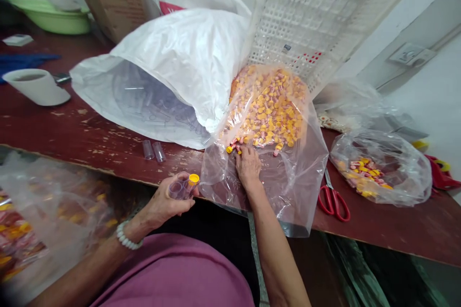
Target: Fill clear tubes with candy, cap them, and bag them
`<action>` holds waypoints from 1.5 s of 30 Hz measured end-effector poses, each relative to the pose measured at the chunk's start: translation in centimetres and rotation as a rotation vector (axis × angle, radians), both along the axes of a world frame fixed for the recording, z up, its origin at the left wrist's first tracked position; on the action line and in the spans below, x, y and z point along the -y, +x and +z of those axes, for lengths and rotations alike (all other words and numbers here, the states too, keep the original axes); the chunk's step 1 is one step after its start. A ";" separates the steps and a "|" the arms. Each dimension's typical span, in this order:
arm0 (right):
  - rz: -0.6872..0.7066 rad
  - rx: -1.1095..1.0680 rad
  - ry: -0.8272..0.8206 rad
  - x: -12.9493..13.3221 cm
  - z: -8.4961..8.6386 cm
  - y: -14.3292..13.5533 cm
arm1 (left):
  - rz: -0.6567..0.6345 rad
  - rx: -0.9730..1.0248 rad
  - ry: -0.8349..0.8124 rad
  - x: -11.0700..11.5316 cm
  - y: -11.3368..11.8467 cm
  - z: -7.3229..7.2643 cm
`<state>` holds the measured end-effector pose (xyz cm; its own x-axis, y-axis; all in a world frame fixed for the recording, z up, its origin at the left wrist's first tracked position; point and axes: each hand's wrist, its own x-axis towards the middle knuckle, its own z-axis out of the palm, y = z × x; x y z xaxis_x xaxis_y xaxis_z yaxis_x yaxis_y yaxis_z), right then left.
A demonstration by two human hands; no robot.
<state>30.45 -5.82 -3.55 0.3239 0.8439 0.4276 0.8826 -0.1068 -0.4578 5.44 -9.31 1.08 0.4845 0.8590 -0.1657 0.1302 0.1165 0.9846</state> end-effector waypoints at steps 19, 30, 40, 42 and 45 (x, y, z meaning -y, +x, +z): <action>0.709 -0.262 -0.028 10.3 10.3 -8.7 | -0.141 -0.090 0.256 0.2 0.0 0.3; 0.604 -0.061 0.102 10.2 6.9 -10.1 | -0.050 -0.001 0.155 -0.1 0.2 -0.4; 0.105 -0.141 0.056 4.0 3.7 -3.4 | 0.067 -0.047 -0.067 -0.5 -1.0 -0.1; 0.100 -0.107 0.001 1.5 2.7 -2.7 | 0.077 -0.047 -0.074 -0.3 -1.0 0.1; 0.058 -0.077 -0.047 -1.0 1.8 -3.1 | 0.068 -0.040 -0.046 0.0 -0.7 0.2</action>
